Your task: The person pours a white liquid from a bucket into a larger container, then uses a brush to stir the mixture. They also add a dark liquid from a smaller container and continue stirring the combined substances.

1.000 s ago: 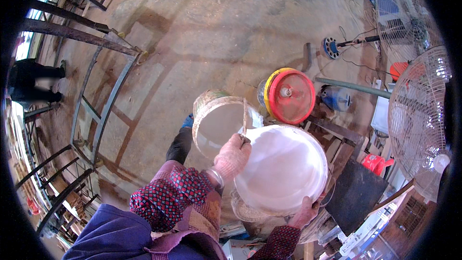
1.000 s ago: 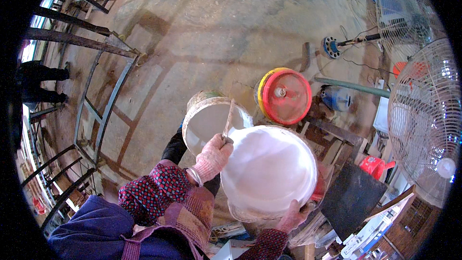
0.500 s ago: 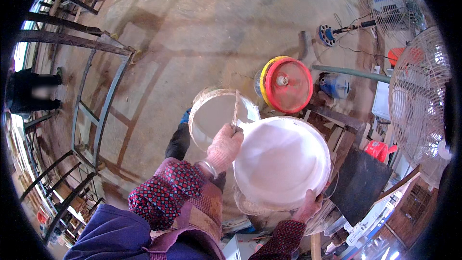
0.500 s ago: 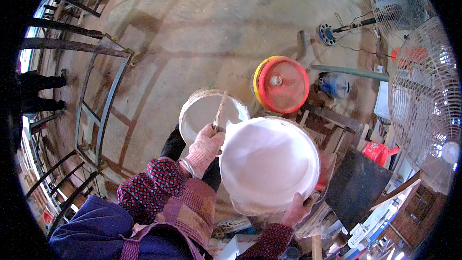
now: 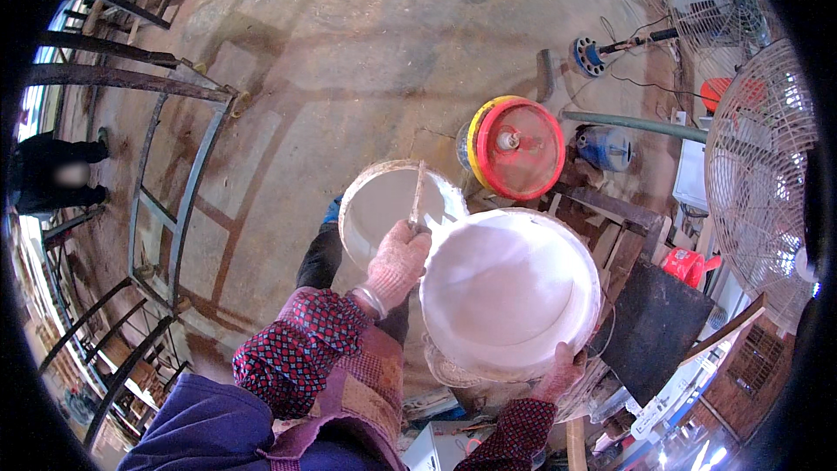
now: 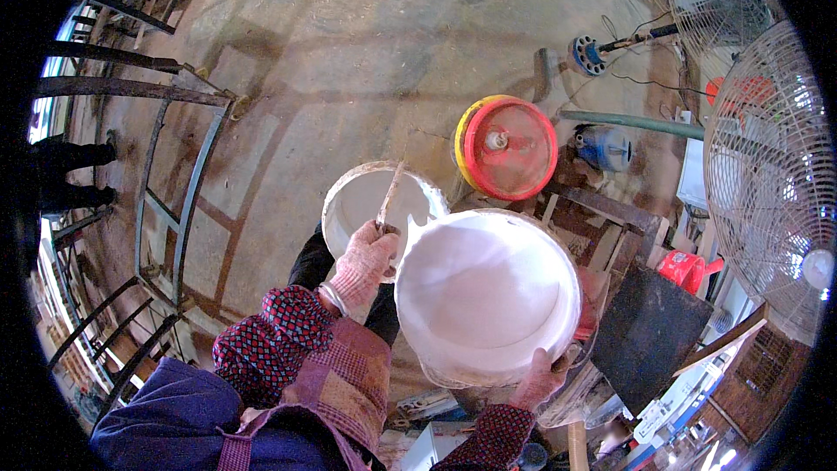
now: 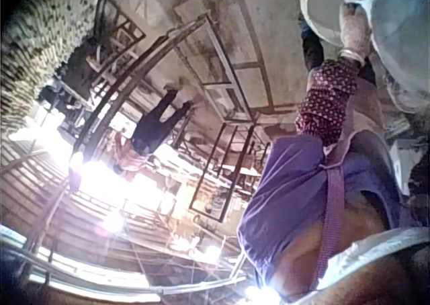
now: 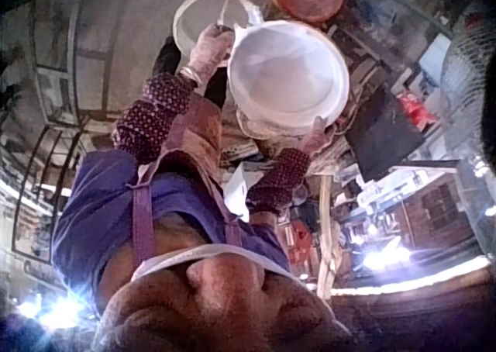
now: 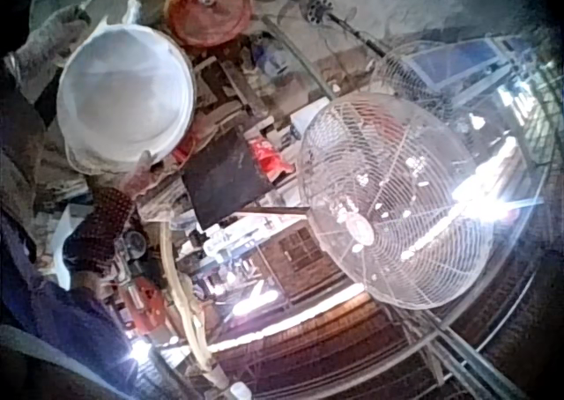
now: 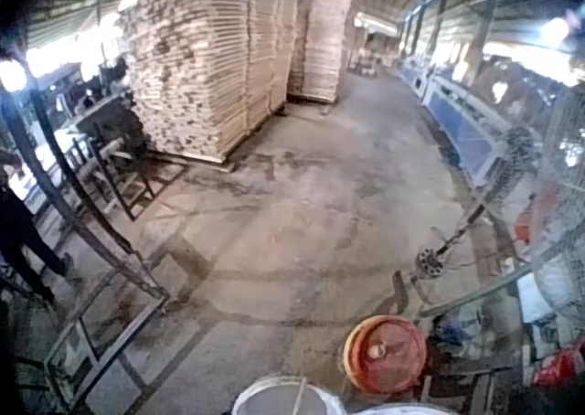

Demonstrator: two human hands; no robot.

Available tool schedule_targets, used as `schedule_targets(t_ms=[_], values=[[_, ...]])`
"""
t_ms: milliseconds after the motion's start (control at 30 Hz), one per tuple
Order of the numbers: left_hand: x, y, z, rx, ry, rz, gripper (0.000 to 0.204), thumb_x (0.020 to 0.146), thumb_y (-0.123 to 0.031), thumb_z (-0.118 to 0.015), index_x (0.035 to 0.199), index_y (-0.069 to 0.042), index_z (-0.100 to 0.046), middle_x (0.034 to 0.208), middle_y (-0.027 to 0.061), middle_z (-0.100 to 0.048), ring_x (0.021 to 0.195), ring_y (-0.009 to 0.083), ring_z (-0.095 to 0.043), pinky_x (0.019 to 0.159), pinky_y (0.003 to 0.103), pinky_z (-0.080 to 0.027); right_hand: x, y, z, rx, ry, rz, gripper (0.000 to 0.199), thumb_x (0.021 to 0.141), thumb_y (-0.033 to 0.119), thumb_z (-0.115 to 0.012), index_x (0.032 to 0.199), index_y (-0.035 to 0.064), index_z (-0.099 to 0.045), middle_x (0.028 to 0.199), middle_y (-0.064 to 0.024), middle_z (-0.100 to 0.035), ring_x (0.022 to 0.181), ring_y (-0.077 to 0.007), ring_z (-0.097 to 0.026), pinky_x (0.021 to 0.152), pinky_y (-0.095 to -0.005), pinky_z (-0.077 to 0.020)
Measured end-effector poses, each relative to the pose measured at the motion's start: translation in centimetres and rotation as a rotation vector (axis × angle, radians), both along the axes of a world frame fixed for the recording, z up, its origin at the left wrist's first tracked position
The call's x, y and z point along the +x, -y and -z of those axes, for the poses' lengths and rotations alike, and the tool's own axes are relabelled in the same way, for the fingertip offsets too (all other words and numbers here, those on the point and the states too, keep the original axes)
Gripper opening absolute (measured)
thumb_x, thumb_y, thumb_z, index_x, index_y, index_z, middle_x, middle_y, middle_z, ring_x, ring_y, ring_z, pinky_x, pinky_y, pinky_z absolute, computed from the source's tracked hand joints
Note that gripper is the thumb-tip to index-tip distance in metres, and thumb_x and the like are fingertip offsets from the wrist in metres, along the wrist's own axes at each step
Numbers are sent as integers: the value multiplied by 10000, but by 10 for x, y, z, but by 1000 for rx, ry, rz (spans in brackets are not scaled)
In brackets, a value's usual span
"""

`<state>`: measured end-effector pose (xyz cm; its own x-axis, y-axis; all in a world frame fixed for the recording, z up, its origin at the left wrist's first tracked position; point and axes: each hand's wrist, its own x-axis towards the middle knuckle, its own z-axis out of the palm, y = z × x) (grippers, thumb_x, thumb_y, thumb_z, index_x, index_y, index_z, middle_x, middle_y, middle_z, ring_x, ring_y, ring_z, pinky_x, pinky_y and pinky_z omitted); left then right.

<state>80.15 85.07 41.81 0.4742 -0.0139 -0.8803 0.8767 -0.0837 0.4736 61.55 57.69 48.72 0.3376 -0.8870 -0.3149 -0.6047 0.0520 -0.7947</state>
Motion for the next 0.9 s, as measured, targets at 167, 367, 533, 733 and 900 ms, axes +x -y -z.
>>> schedule_targets(t_ms=[167,367,533,733,900], values=[[0,-2,5,-15,-28,4,337,864,-276,-524,1101,-46,-588,828,71,-617,679,167,-607,653,310,-500,12,-9,-10,-13,-76,13,527,732,80,-592,1229,-69,-498,1124,-149,-591,939,-261,-585,841,-356,-484],[-1,-4,16,-32,-41,-9,345,861,-273,-522,1099,-31,-585,849,78,-616,695,181,-612,652,317,-502,-2,0,-6,30,1,-16,552,766,122,-604,1274,-48,-471,1159,-172,-574,975,-292,-598,855,-395,-502],[0,-1,25,-21,-43,7,331,868,-276,-515,1095,-46,-588,848,85,-615,684,187,-604,648,324,-499,-16,11,0,-2,15,-57,571,765,122,-615,1282,-56,-453,1159,-174,-569,976,-294,-596,862,-403,-503],[-4,4,59,-33,-43,-51,264,865,-229,-531,1045,-45,-586,783,54,-565,681,164,-563,589,304,-494,-14,7,0,-24,8,-27,568,763,115,-625,1275,-60,-453,1143,-177,-573,960,-291,-596,849,-404,-508],[-11,0,87,-11,26,31,296,872,-255,-494,1059,-43,-579,770,90,-584,708,205,-587,647,345,-480,-22,12,4,-31,5,-38,546,771,104,-622,1269,-50,-459,1132,-172,-580,956,-284,-599,847,-399,-507]])
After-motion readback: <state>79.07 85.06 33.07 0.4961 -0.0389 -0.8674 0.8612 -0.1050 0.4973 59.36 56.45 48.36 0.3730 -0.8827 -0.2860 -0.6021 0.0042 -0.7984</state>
